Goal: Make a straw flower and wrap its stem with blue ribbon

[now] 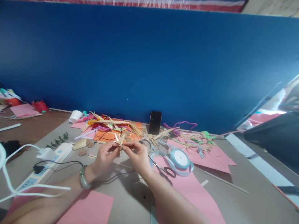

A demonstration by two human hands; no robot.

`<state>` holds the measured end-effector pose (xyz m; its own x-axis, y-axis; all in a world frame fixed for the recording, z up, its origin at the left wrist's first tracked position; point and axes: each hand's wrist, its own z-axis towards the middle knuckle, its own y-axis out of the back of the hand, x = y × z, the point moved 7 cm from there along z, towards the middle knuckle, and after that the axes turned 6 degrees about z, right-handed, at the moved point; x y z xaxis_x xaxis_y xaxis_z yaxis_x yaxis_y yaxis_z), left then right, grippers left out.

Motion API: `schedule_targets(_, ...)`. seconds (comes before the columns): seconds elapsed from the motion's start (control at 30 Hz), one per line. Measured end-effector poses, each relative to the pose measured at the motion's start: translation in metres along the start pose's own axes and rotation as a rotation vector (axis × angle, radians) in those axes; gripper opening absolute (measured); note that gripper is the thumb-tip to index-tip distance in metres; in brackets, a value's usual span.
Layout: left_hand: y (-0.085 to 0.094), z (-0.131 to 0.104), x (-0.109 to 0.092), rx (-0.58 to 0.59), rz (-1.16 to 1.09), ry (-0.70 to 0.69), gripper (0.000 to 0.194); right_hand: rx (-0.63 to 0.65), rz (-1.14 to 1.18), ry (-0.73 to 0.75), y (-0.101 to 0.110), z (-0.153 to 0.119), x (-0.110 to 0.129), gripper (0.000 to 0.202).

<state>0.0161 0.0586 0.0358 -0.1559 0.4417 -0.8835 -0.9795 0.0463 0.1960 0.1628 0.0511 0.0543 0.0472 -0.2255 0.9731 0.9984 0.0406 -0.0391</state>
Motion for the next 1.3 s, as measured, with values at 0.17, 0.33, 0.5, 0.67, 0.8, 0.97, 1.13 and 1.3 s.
schedule_targets(0.17, 0.004, 0.007, 0.001, -0.022, -0.147, 0.121, 0.019, -0.046, -0.027, 0.019, 0.004, 0.001, -0.007, 0.03)
schedule_targets(0.33, 0.004, 0.011, -0.004, -0.033, -0.243, 0.14, 0.02, 0.004, -0.108, -0.001, -0.002, 0.003, -0.011, 0.026)
schedule_targets(0.5, 0.0, 0.01, -0.001, -0.069, -0.316, 0.203, 0.02, 0.088, -0.102, -0.02, -0.008, 0.003, -0.008, 0.026)
schedule_targets(0.67, -0.007, 0.016, -0.001, -0.047, -0.435, 0.216, 0.024, 0.076, -0.12, -0.077, -0.002, 0.008, -0.018, 0.028)
schedule_targets(0.8, -0.01, 0.015, 0.0, -0.042, -0.466, 0.21, 0.025, 0.082, -0.115, -0.089, -0.003, 0.008, -0.022, 0.029)
schedule_targets(0.97, -0.01, 0.011, 0.0, -0.013, -0.412, 0.201, 0.021, 0.054, -0.063, -0.075, -0.005, 0.005, -0.019, 0.03)
schedule_targets(1.13, -0.011, 0.008, 0.002, 0.02, -0.428, 0.248, 0.023, 0.074, 0.062, -0.132, -0.01, 0.002, -0.017, 0.029)
schedule_targets(1.3, -0.012, 0.006, 0.001, 0.046, -0.425, 0.253, 0.023, 0.071, 0.103, -0.176, -0.014, -0.002, -0.014, 0.032)
